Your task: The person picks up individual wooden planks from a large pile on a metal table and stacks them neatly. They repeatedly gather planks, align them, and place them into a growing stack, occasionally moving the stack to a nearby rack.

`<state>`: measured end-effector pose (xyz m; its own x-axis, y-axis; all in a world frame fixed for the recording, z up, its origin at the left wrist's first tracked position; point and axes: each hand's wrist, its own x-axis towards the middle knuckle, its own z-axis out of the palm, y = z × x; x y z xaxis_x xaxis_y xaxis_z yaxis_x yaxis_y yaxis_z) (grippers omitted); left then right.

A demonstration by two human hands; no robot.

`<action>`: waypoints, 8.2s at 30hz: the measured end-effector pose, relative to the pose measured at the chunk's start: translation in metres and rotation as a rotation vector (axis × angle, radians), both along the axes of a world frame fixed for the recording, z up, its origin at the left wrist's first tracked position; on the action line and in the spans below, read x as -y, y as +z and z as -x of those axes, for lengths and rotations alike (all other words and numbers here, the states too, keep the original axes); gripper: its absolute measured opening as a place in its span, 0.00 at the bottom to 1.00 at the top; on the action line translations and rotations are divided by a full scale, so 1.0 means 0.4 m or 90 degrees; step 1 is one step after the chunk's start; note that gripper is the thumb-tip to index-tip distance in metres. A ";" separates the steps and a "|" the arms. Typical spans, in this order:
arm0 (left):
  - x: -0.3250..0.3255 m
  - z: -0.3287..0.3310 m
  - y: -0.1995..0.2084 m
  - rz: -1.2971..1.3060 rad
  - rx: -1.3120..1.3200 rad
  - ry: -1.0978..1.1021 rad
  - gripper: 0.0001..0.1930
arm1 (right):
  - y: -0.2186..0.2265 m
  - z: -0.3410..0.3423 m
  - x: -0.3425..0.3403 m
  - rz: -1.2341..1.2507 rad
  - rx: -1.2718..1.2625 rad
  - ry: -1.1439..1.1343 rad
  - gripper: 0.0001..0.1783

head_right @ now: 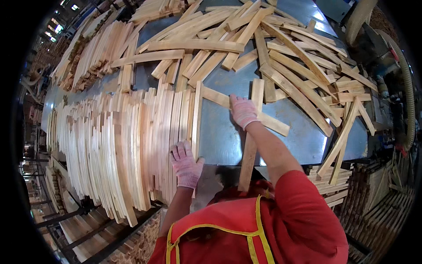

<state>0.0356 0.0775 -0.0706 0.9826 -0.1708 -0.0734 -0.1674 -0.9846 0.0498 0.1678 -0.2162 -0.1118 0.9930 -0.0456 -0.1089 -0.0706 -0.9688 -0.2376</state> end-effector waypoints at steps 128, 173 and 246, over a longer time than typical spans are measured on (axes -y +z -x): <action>-0.074 -0.067 -0.075 0.055 0.033 0.182 0.24 | 0.163 -0.051 -0.213 -0.764 0.078 -0.062 0.44; 0.155 0.061 0.029 0.108 0.003 0.034 0.44 | 0.068 0.302 0.102 -0.250 -0.147 -0.197 0.50; 0.244 0.016 -0.120 -0.125 0.002 -0.101 0.49 | 0.069 0.787 0.887 -0.100 0.134 -0.872 0.41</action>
<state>0.0291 -0.0202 -0.1185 0.9449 -0.3057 -0.1171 -0.3205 -0.9367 -0.1409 -0.1470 -0.5711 -0.0841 0.1675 -0.9841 -0.0591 -0.8789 -0.1219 -0.4611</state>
